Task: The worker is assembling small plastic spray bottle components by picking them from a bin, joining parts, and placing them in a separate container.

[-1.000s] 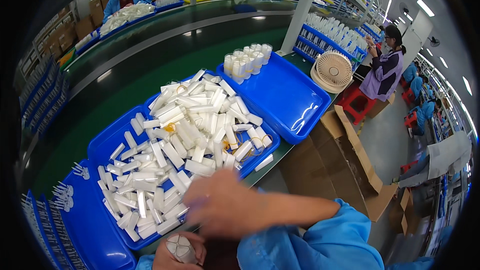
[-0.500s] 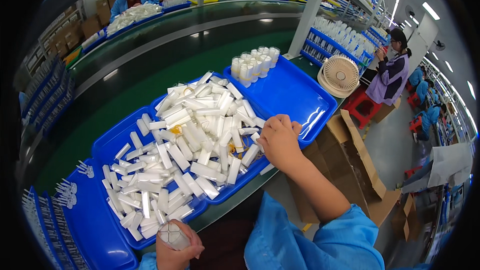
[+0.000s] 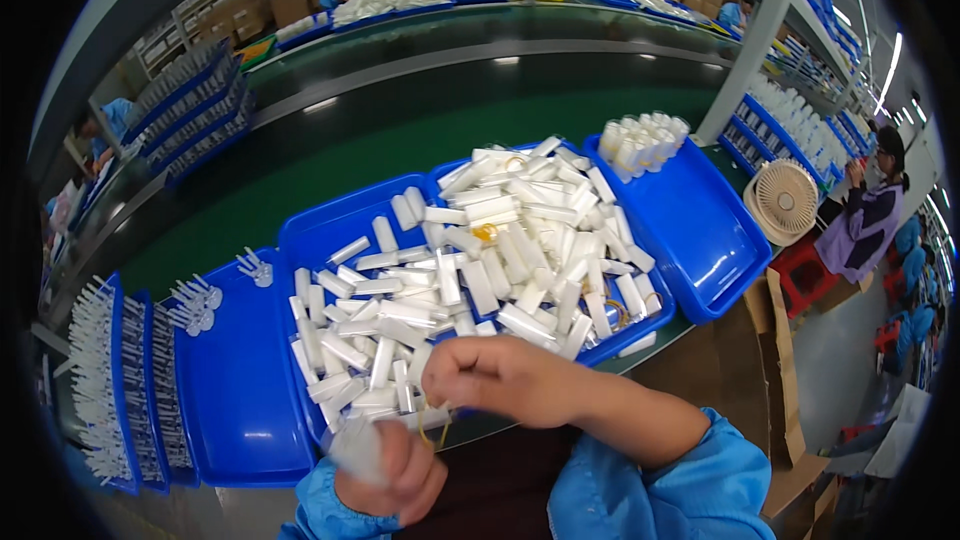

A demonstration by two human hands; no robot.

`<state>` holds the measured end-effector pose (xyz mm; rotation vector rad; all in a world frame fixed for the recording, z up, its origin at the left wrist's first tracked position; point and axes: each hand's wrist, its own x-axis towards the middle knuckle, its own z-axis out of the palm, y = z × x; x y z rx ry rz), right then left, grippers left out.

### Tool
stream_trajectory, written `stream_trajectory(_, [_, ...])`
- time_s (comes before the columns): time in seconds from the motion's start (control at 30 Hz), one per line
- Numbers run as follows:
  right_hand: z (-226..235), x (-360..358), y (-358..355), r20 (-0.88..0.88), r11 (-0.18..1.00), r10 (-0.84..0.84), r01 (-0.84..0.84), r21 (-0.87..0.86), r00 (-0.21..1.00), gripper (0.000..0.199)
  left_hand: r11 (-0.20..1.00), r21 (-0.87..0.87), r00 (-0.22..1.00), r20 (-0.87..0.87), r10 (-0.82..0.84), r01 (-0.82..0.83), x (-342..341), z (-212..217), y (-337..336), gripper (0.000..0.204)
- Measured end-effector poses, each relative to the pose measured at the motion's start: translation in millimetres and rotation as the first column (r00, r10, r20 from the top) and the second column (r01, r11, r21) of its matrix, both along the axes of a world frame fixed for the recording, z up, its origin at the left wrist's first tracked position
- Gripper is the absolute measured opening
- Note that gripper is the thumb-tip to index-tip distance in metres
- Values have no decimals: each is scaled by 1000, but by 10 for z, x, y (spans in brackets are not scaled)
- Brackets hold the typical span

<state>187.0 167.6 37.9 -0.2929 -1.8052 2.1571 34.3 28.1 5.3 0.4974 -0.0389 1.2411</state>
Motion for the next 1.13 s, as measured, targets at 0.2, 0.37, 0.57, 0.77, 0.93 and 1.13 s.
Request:
stream_trajectory(0.2, [12,-144,182,-88,984,-68,52,-173,994,15,894,92,867,-220,447,-438,-173,125,-163,27])
stream_trajectory(0.37, [115,-219,93,23,883,-101,79,463,995,9,816,-99,755,-455,472,-570,-136,202,-80,28])
stream_trajectory(0.57, [104,-203,-42,-21,844,-67,68,532,998,8,997,-18,995,-64,77,-79,-147,13,-77,27])
stream_trajectory(0.77, [220,-97,-14,-387,675,-22,-272,-686,922,34,787,270,343,-788,512,-554,-76,97,-145,67])
stream_trajectory(0.93, [432,-169,-426,207,542,459,-457,705,864,37,673,479,-20,-823,568,-564,-24,32,-4,108])
stream_trajectory(1.13, [-282,-70,-231,-656,712,355,-647,-271,666,44,812,-174,816,-295,497,-557,-164,47,-85,112])
